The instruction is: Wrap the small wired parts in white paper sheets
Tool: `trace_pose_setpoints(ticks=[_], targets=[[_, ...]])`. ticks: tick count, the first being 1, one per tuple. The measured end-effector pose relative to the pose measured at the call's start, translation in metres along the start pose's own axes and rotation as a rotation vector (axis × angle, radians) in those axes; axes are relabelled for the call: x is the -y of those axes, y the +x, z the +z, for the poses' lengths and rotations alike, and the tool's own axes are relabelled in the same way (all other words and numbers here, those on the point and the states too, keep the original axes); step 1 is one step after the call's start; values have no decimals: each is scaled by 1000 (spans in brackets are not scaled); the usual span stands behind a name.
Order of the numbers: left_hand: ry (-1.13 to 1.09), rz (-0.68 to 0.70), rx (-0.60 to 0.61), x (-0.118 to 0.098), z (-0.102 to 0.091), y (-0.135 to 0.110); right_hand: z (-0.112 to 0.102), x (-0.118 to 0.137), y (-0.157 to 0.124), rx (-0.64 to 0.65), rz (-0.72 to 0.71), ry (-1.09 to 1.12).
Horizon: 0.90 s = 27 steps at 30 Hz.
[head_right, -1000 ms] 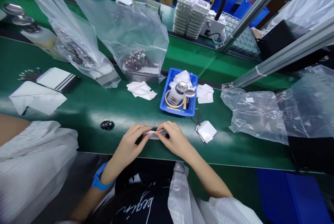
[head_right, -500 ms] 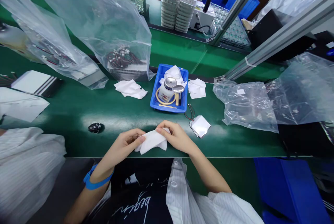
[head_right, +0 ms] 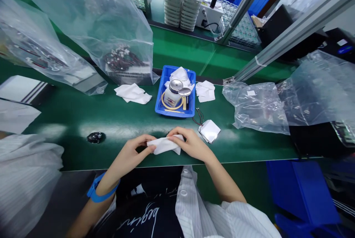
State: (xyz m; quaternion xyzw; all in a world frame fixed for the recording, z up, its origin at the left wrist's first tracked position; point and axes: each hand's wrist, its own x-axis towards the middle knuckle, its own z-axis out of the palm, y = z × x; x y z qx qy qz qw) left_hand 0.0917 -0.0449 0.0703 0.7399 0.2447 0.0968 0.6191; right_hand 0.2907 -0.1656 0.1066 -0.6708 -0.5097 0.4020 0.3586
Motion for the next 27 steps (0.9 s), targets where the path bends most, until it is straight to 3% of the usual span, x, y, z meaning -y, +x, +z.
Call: trace_pose_setpoints(ticks=[5,11,14,18,21,24,27], targets=[[234,204,-138,5,5,0,6,-5,2,-70,-112,-213],[493,625,-395,13,3,-4,17,-22,1,-322,-571,-524],[515,687,-484,15,1,-5,18,-24,-1,-367,-630,-570],[510,688,-489,15,2,-6,18,-22,-1,-368,-578,-578],[348,653,-458,10,4,-8,20,-18,0,-356,-602,-480],[-2,426,-362,5,5,-9,23,-12,1,-335,-541,-270],[-269,110,-263,4,4,-9,25,-6,0,-301,-266,-99]])
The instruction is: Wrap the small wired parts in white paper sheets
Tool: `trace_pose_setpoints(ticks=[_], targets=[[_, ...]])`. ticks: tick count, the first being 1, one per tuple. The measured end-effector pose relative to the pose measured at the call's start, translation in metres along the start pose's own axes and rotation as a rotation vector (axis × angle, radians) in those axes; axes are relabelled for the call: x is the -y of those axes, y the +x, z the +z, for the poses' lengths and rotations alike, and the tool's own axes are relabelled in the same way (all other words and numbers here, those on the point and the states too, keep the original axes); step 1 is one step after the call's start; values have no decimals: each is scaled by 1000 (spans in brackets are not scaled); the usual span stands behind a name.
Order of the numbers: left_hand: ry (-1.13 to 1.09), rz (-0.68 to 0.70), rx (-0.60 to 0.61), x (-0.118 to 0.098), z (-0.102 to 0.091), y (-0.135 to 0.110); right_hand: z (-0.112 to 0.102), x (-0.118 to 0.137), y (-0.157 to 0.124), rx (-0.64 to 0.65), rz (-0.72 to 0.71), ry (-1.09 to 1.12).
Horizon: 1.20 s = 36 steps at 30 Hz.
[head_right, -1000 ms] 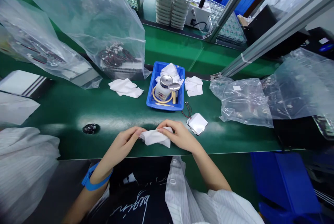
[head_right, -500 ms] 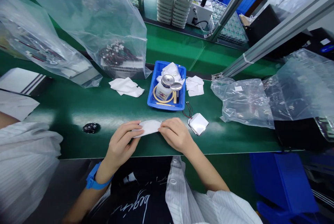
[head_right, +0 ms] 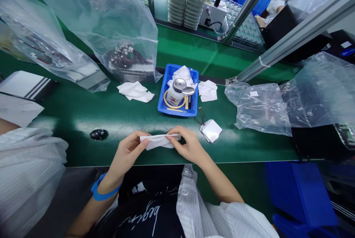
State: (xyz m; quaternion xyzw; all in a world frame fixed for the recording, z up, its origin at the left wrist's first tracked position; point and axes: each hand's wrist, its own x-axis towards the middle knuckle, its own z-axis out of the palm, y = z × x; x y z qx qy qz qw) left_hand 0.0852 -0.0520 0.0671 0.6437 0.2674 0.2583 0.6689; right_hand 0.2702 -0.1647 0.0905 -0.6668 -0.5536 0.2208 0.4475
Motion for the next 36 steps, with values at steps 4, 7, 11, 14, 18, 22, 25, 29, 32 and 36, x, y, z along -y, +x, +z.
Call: trace_pose_setpoints(ticks=[4,7,11,14,18,22,25,29,32,36], targets=[[-117,-193,30,4,-4,3,0,3,2,183,284,199],[-110,-243,95,2,-7,3,1,3,2,311,351,342],[-17,-219,90,-2,-7,4,5,5,2,323,349,416],[50,-193,55,-3,-5,3,7,8,3,367,305,431],[44,-122,83,0,1,0,9,15,4,310,162,342],[151,102,-65,-1,2,-3,13,17,6,151,49,210],[152,150,-63,-6,0,-7,17,15,7,127,7,165],[70,54,71,-11,2,-11,19,15,9,112,-48,164],[38,-76,98,-7,6,-11,17,18,13,144,-27,202],[23,-138,128,-1,8,-5,16,19,15,152,6,254]])
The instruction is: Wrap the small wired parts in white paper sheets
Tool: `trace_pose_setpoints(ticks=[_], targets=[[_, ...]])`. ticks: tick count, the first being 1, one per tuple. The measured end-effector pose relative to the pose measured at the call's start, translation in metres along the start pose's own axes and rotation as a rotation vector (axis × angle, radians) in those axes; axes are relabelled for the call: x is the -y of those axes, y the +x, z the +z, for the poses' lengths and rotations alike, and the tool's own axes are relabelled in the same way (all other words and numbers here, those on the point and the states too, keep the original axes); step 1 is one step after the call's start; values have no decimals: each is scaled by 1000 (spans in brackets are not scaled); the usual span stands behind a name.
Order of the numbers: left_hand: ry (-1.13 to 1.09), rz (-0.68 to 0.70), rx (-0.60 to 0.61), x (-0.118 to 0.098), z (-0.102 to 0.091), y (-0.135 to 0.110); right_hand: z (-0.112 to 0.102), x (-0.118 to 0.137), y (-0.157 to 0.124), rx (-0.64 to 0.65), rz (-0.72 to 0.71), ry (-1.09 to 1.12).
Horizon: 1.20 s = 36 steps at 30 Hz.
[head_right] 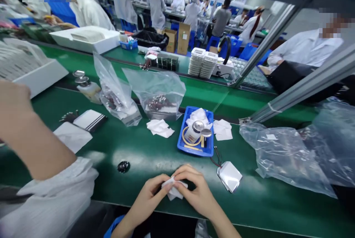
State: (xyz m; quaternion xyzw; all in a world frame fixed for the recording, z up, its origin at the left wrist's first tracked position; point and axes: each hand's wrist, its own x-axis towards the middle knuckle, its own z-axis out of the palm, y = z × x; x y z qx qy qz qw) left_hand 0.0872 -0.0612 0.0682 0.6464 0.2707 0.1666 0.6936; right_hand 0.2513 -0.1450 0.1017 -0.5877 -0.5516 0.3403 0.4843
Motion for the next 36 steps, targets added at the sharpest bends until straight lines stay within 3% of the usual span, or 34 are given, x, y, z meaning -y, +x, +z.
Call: trace_pose_setpoints(ticks=[3,7,10,12,16,20,23,28,36], targets=[[72,18,46,0,0,4,1,-4,-4,-76,85,11],[220,97,108,2,0,3,-10,-8,-13,-114,316,45],[357,239,32,7,-1,0,-28,-11,-15,-63,446,49],[467,333,-46,13,-2,-1,-36,-15,-11,-20,466,-69],[647,430,-68,24,-9,-2,-28,-29,-5,12,238,-503],[771,509,-37,32,-12,-2,-11,-38,-11,-96,21,-782],[835,566,-8,33,-7,-1,-11,-35,-20,-183,-110,-917],[970,672,77,34,14,2,-44,-22,-24,-312,-285,-1050],[1203,702,78,43,23,3,-110,-21,-20,-475,-193,-1114]])
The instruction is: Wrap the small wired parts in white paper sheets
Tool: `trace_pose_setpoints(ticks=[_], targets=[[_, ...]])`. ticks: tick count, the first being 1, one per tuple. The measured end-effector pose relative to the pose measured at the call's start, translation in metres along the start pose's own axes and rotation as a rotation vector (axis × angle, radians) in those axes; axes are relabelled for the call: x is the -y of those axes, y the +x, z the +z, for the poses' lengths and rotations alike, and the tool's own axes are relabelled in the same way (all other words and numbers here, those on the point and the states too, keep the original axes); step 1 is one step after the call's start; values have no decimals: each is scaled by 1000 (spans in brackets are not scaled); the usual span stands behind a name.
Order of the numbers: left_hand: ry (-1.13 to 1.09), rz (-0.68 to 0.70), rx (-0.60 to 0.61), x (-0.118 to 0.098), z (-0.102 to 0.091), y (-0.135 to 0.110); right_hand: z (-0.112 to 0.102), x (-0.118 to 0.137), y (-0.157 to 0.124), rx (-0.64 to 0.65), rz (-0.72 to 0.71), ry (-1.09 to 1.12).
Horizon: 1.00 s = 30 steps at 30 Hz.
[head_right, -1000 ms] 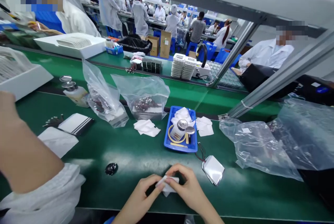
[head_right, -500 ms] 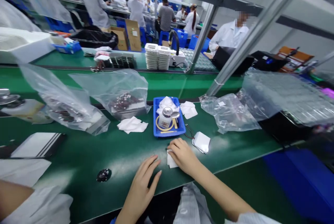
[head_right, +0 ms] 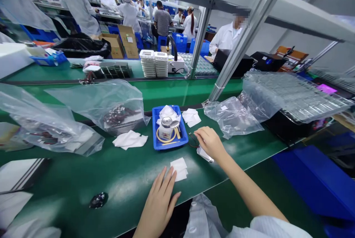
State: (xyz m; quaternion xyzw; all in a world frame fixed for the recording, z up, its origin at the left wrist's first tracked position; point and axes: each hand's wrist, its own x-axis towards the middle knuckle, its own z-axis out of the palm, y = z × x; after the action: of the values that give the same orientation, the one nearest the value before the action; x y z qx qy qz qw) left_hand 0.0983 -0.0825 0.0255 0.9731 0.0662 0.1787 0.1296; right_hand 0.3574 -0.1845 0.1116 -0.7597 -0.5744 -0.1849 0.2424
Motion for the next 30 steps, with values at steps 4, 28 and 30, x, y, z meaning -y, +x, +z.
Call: trace_pose_setpoints(ticks=[4,28,30], targets=[[32,26,8,-1,-3,0,2,-6,22,-19,20,31],[-77,72,-34,8,6,-4,-62,-103,-2,-97,570,-216],[-69,77,-33,8,5,-4,-58,-79,-1,-151,486,-145]])
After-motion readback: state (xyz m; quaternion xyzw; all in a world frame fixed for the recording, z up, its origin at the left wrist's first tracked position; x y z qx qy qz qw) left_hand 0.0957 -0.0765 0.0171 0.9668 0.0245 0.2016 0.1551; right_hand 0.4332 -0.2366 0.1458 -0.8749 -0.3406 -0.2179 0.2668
